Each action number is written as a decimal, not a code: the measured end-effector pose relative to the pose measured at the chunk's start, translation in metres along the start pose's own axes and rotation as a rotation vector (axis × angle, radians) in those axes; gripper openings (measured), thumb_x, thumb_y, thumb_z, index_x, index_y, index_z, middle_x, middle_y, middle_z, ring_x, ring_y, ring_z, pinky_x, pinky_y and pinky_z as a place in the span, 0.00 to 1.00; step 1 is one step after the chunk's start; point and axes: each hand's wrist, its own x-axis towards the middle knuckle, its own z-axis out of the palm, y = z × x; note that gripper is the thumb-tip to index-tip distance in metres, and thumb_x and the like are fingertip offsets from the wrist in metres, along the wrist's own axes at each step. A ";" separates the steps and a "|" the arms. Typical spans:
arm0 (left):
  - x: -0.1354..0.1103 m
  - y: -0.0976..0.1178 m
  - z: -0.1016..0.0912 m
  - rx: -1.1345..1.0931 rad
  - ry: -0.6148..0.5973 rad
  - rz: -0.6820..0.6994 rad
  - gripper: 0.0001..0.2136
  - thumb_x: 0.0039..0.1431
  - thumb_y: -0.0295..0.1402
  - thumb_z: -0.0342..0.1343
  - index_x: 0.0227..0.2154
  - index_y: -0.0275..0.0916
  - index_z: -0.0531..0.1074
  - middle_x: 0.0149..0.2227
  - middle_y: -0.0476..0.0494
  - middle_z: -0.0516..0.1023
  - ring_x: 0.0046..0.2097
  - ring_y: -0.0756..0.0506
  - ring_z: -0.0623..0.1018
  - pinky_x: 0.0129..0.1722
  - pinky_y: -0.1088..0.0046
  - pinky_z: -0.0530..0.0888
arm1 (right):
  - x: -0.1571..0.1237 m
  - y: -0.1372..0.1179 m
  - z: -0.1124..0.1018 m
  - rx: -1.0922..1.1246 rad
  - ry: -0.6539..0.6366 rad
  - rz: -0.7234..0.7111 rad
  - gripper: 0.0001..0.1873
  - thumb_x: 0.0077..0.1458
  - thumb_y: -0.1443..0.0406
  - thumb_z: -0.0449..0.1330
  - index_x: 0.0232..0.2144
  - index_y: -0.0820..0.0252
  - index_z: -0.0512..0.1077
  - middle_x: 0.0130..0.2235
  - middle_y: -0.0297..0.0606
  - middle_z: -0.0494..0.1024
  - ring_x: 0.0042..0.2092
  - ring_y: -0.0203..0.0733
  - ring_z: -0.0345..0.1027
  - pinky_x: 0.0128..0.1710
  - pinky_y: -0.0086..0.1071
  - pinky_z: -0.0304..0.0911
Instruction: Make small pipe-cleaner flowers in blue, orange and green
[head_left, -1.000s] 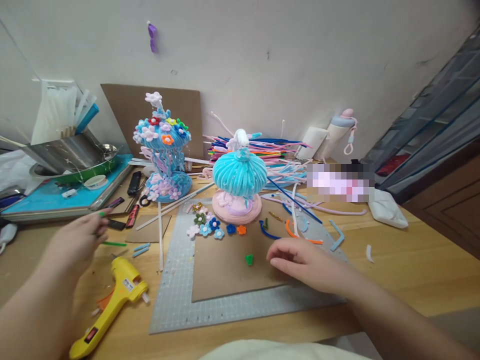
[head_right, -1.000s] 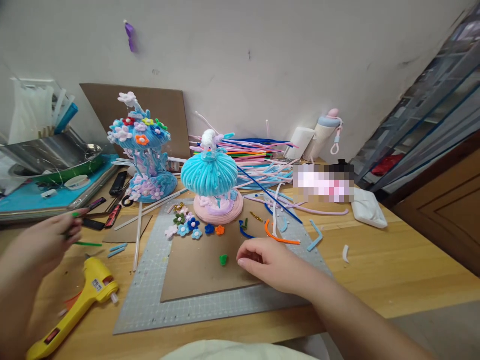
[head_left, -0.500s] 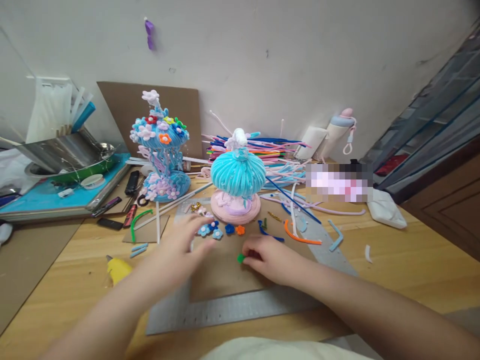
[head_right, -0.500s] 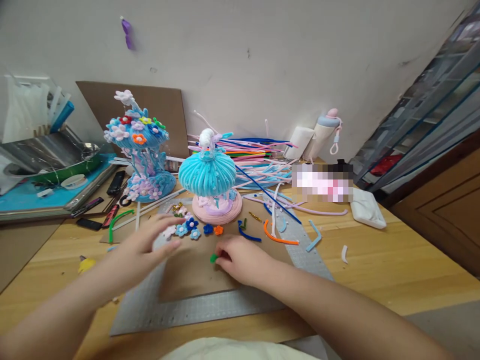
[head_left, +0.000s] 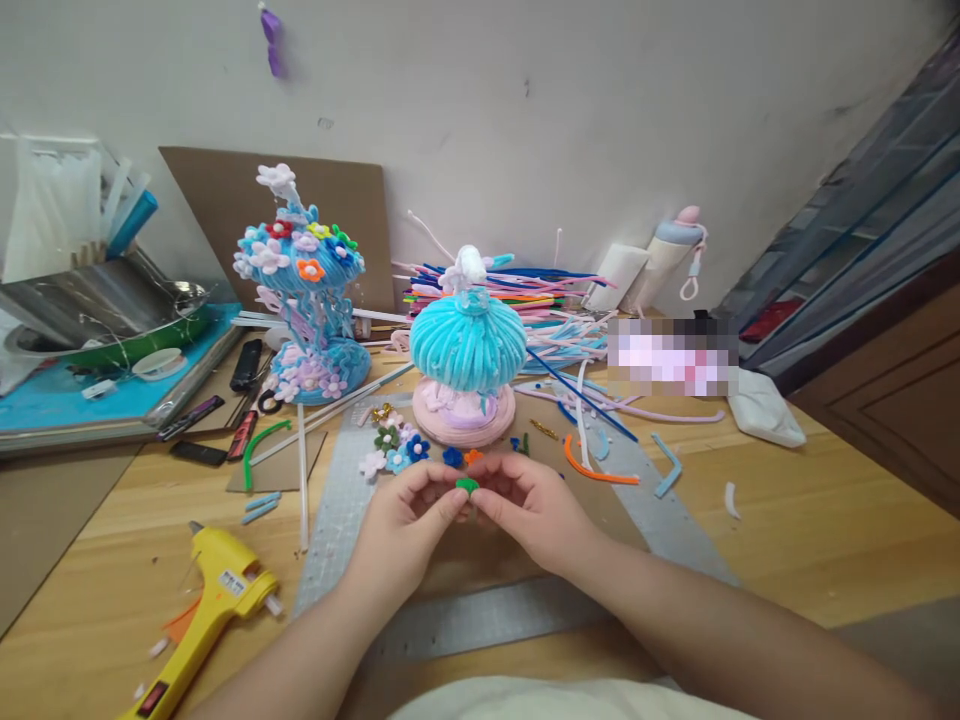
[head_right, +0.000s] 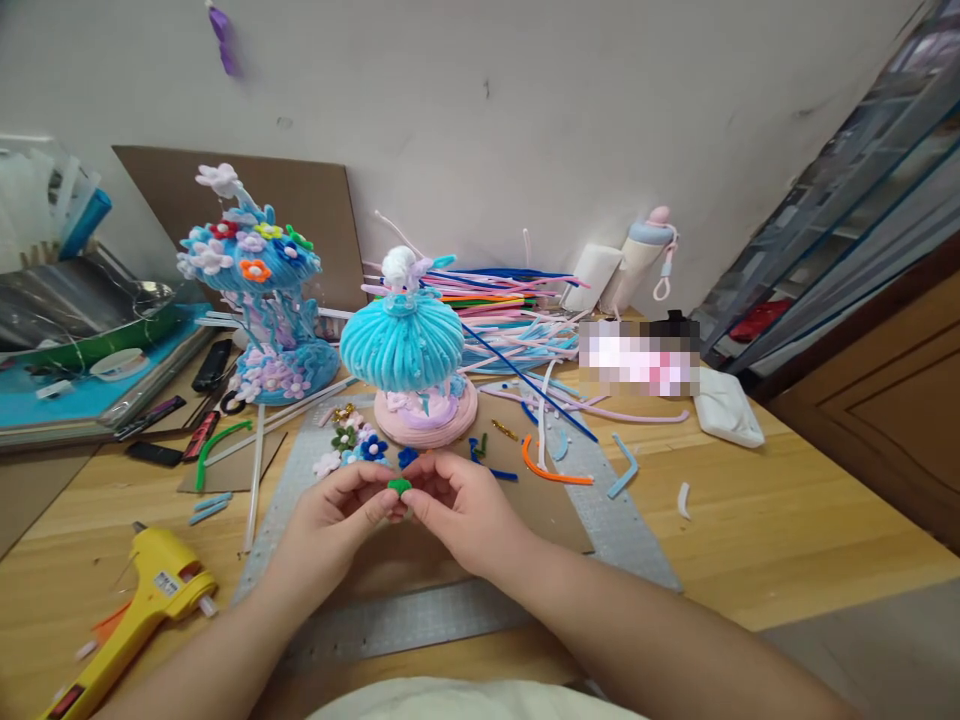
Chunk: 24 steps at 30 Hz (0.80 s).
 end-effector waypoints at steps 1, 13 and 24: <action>-0.001 0.000 0.001 -0.018 0.001 0.004 0.07 0.47 0.32 0.62 0.29 0.36 0.73 0.27 0.48 0.76 0.28 0.50 0.75 0.32 0.75 0.73 | -0.001 0.000 0.000 0.025 -0.005 0.022 0.09 0.50 0.64 0.61 0.35 0.61 0.70 0.29 0.34 0.74 0.30 0.34 0.68 0.30 0.29 0.65; -0.005 0.002 0.002 -0.019 -0.026 0.120 0.03 0.47 0.27 0.62 0.28 0.37 0.76 0.29 0.48 0.76 0.30 0.50 0.77 0.31 0.75 0.76 | 0.001 0.005 -0.007 0.484 -0.105 0.193 0.11 0.44 0.64 0.68 0.31 0.64 0.74 0.26 0.34 0.77 0.24 0.30 0.69 0.23 0.24 0.65; -0.008 -0.004 0.002 0.128 -0.062 0.279 0.06 0.54 0.23 0.53 0.30 0.39 0.73 0.30 0.48 0.72 0.31 0.51 0.74 0.34 0.75 0.72 | -0.005 0.004 -0.005 0.140 -0.062 -0.003 0.07 0.50 0.64 0.62 0.33 0.62 0.72 0.28 0.34 0.76 0.26 0.32 0.69 0.27 0.27 0.66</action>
